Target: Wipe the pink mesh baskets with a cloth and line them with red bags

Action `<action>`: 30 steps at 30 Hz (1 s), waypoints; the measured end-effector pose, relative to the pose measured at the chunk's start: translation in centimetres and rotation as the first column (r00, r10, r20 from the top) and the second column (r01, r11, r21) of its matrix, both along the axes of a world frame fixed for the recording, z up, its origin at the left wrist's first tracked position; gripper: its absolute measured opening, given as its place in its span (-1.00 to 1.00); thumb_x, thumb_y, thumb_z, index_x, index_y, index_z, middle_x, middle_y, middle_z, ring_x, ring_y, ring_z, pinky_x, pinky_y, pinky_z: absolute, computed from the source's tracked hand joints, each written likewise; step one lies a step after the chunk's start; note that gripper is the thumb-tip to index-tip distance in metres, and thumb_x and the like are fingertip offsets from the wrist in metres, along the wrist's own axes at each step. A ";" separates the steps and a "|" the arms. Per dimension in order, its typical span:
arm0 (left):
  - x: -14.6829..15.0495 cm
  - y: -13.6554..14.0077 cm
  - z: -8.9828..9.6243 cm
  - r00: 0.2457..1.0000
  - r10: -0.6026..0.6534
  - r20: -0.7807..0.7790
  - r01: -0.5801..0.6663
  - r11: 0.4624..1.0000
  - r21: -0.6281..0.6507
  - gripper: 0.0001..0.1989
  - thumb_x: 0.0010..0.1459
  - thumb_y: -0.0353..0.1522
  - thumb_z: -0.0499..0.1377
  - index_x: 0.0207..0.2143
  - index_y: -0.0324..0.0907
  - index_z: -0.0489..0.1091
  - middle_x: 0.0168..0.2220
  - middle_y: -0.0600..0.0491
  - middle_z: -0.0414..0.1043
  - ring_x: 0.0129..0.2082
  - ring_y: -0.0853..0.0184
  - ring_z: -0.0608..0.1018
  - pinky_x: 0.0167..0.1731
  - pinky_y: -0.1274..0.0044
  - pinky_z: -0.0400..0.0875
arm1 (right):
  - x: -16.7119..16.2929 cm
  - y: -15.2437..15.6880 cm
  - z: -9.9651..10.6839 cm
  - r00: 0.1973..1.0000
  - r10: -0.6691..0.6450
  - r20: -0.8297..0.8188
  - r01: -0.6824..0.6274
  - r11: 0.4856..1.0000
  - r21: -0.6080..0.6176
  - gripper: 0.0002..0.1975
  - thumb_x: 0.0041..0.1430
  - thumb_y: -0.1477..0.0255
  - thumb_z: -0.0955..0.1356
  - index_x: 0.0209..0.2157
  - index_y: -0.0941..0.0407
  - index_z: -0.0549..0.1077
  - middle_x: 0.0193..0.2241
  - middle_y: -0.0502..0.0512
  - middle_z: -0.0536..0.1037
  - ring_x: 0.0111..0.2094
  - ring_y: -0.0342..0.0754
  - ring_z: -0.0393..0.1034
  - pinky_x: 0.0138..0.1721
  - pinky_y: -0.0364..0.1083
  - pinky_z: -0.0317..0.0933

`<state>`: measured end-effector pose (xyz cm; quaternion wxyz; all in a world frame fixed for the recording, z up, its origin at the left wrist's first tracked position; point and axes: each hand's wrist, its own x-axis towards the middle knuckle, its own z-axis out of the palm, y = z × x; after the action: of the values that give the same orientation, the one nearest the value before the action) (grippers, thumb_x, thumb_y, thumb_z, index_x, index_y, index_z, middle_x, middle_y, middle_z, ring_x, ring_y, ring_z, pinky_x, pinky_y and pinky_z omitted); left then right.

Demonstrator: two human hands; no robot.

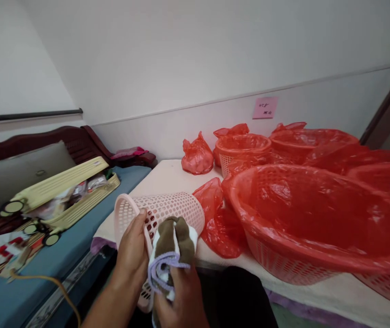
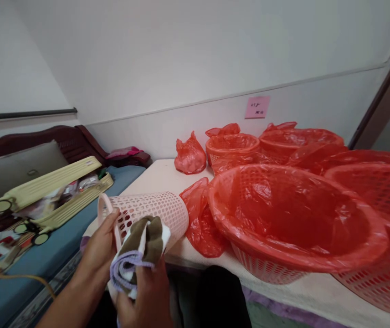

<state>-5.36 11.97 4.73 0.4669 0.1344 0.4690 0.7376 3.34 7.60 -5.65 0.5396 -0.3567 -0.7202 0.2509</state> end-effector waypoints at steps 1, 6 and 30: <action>0.2 0.1 0.0 1.000 -0.016 0.016 0.016 1.000 0.002 -0.86 0.15 -0.35 0.15 -0.29 -0.23 0.45 -0.45 0.02 0.56 -0.45 0.27 0.63 -0.34 0.46 0.55 | 0.2 0.1 0.4 0.998 -0.035 0.058 0.034 0.999 0.019 -0.19 -0.11 0.55 0.33 0.25 0.12 0.16 0.25 0.34 0.16 0.22 0.30 0.15 0.07 0.21 0.27; 1.0 0.0 -0.5 0.995 -0.103 0.003 0.103 0.995 -0.001 -0.77 0.14 -0.28 0.17 -0.20 -0.23 0.44 -0.38 -0.01 0.57 -0.38 0.25 0.63 -0.26 0.44 0.53 | -0.1 0.3 0.8 0.971 -0.178 0.156 0.157 0.978 0.140 -0.11 -0.16 0.59 0.36 0.28 0.22 0.07 0.27 0.46 0.09 0.23 0.39 0.08 0.04 0.25 0.28; -5.3 -9.6 -6.5 0.310 -0.340 -0.888 0.213 0.935 -0.283 -0.73 0.09 -0.24 0.22 -0.14 0.07 0.57 -0.07 0.00 0.57 0.02 0.02 0.52 0.10 0.33 0.34 | 4.0 8.7 -3.7 0.988 -0.142 -0.055 0.135 0.984 -0.115 -0.68 -0.07 0.55 0.26 -0.24 0.14 0.51 -0.33 0.14 0.49 -0.30 0.02 0.40 -0.24 -0.04 0.33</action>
<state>-10.71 2.38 -1.80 0.2473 0.5770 0.6594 0.4137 7.35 16.29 -9.36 0.5576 -0.4273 -0.6611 0.2636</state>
